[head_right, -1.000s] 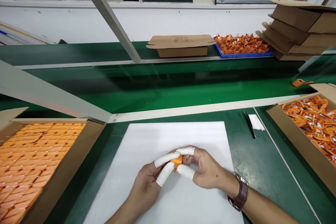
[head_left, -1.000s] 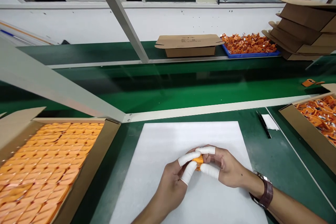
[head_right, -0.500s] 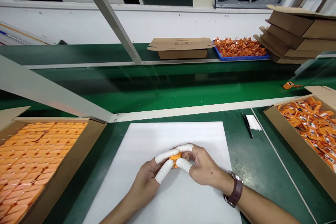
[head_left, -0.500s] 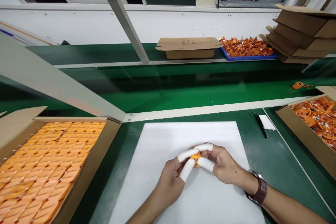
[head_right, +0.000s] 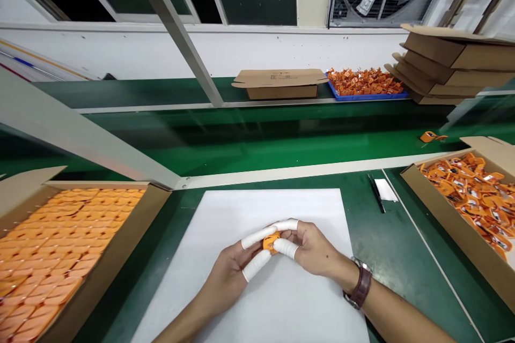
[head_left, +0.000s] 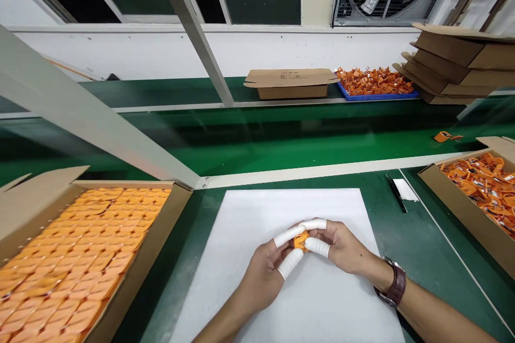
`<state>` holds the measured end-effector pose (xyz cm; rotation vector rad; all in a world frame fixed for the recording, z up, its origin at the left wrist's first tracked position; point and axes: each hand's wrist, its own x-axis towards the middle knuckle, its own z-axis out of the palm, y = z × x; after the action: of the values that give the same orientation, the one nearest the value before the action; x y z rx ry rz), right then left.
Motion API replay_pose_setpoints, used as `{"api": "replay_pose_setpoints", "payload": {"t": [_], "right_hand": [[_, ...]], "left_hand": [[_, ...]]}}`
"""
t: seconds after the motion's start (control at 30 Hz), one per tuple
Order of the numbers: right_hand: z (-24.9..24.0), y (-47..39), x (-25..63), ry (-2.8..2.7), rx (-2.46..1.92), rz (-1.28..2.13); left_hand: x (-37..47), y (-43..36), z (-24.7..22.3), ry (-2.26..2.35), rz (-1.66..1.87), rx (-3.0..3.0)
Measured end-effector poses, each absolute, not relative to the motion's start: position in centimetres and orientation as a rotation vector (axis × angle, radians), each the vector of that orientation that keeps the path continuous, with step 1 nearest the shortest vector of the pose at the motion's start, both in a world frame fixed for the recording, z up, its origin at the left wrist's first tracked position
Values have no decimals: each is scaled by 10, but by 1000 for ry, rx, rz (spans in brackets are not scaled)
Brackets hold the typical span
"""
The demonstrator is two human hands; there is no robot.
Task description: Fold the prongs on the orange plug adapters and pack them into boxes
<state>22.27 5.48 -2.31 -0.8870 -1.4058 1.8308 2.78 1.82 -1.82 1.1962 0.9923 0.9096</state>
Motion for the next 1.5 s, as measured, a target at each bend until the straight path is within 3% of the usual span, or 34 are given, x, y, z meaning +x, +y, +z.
{"api": "replay_pose_setpoints", "payload": {"t": [0.77,0.97,1.03,1.5], "right_hand": [[-24,47,216,-1470,-930,1724],[-19,46,226,-1895,-860,1108],[-14,47,227,-1973,-788,1041],[-20,51,226,-1325,-1012,1569]], "left_hand": [[34,22,-19,1067,997,1074],[36,26,-20,1109,1075,967],[36,26,-20,1126,1074,981],[33,26,-16,983,1071,916]]}}
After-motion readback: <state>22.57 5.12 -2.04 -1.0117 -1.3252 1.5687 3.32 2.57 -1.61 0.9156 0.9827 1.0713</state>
